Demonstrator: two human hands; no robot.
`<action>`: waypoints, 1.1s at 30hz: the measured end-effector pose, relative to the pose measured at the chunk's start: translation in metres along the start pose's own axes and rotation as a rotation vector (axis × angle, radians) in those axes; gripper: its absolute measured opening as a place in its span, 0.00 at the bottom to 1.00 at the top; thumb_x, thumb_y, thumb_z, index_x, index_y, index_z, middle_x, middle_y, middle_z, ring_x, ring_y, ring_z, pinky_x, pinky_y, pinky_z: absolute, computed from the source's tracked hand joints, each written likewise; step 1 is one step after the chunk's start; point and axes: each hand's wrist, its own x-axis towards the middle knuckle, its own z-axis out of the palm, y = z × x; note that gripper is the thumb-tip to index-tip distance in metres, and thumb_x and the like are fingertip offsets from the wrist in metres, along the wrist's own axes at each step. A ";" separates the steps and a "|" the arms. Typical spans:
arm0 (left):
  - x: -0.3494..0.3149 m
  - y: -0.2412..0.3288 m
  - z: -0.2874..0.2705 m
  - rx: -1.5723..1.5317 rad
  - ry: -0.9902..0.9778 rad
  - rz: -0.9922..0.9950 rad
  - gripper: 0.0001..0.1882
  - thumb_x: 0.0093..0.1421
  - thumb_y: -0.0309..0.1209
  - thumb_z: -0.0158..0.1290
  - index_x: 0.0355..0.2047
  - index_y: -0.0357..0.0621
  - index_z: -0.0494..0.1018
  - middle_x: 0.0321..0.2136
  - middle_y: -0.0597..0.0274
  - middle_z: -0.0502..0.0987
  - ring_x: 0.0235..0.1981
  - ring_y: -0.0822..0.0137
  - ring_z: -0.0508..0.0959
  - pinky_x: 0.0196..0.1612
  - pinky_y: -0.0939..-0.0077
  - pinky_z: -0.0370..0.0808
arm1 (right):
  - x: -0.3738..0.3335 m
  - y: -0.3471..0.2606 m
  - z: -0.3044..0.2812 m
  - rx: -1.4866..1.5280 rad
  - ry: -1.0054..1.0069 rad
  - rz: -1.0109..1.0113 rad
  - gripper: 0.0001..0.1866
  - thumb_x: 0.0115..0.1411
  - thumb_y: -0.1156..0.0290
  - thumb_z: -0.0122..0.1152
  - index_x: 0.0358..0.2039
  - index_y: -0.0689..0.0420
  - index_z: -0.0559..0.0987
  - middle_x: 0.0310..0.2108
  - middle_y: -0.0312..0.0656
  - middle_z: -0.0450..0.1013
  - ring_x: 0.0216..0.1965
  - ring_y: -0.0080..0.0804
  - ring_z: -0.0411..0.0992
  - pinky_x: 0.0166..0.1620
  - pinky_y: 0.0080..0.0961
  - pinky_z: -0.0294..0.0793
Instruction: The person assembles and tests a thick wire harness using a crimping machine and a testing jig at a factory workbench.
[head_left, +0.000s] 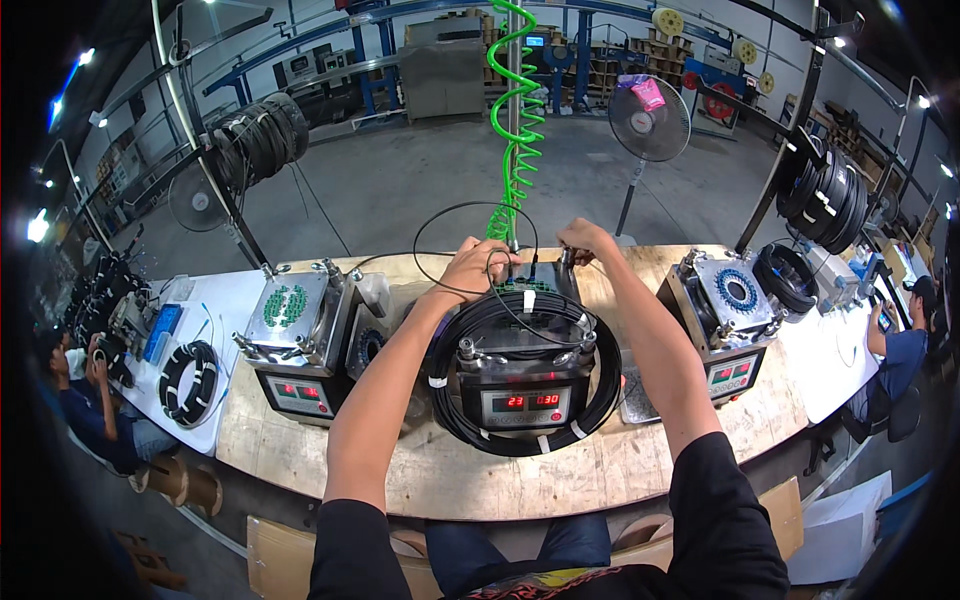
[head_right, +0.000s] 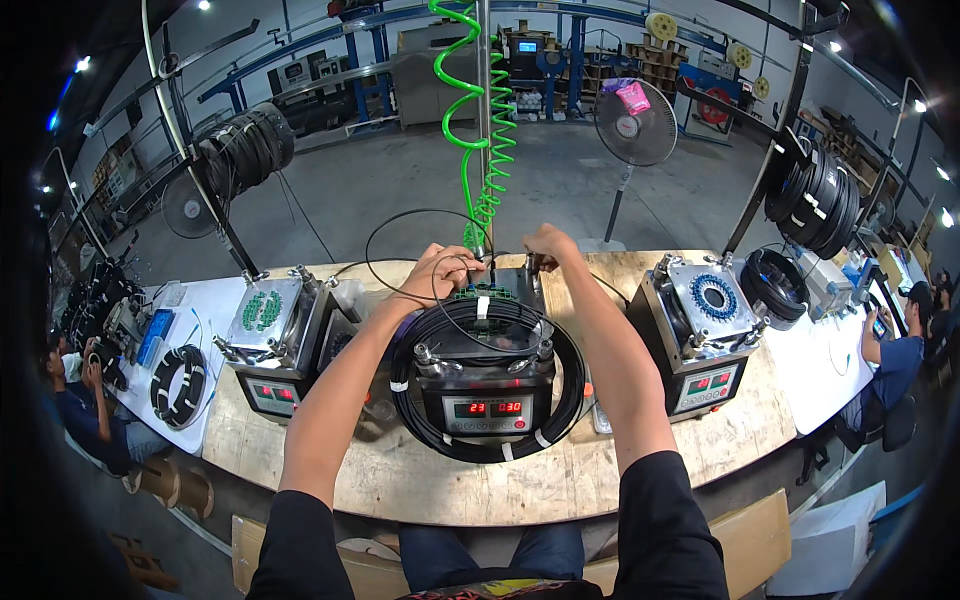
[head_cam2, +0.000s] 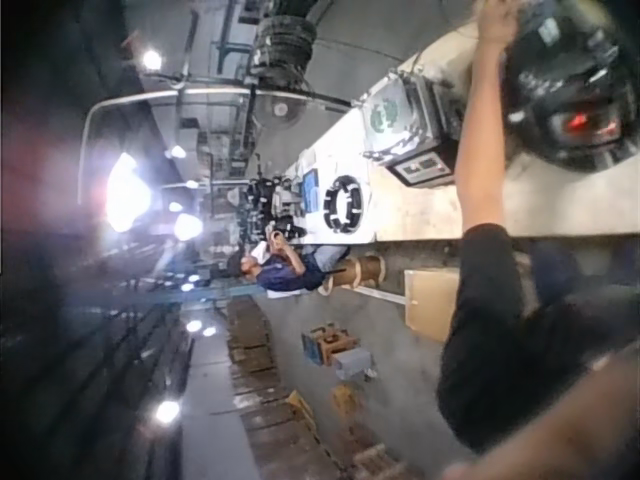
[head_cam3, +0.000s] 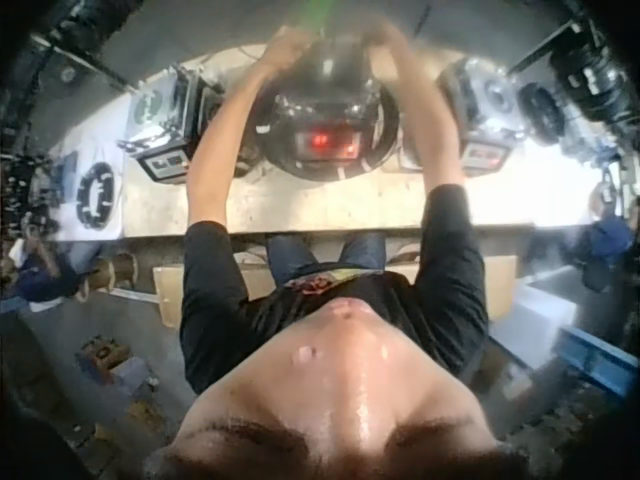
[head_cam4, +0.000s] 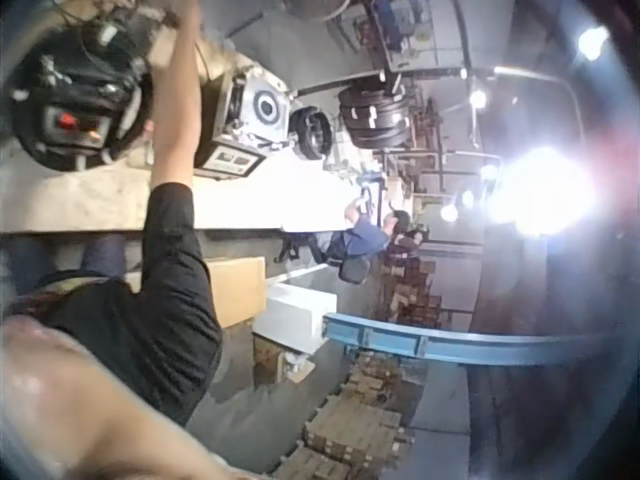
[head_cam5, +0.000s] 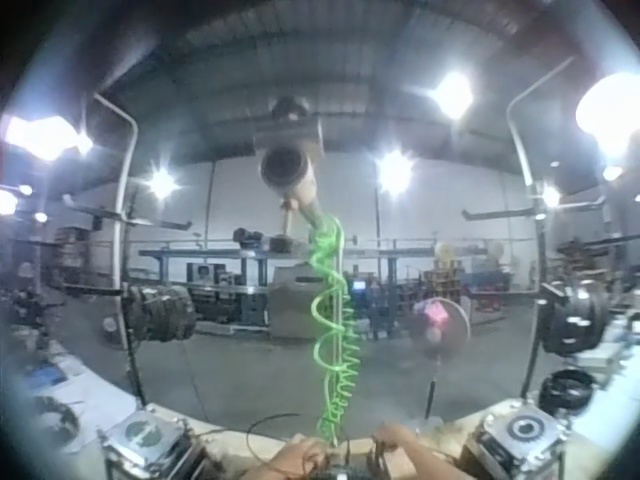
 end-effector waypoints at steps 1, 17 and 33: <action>-0.004 -0.007 0.002 0.057 0.043 0.041 0.20 0.55 0.24 0.52 0.47 0.55 0.83 0.51 0.67 0.78 0.51 0.57 0.70 0.58 0.67 0.68 | -0.005 0.004 0.003 0.167 -0.024 -0.017 0.12 0.64 0.63 0.54 0.33 0.59 0.76 0.21 0.41 0.73 0.15 0.27 0.69 0.19 0.25 0.70; -0.004 -0.011 0.019 0.101 0.245 0.054 0.23 0.53 0.22 0.49 0.45 0.58 0.85 0.46 0.70 0.80 0.44 0.62 0.69 0.55 0.69 0.66 | -0.042 0.055 0.011 0.685 -0.023 -0.419 0.14 0.68 0.69 0.60 0.52 0.56 0.76 0.34 0.30 0.71 0.27 0.18 0.65 0.30 0.19 0.67; 0.008 -0.012 -0.012 -0.197 0.107 -0.071 0.18 0.67 0.41 0.52 0.49 0.43 0.81 0.46 0.49 0.81 0.47 0.48 0.80 0.52 0.62 0.75 | -0.085 0.052 0.033 0.517 0.571 -0.402 0.20 0.67 0.62 0.62 0.55 0.57 0.75 0.24 0.34 0.67 0.21 0.19 0.60 0.23 0.23 0.60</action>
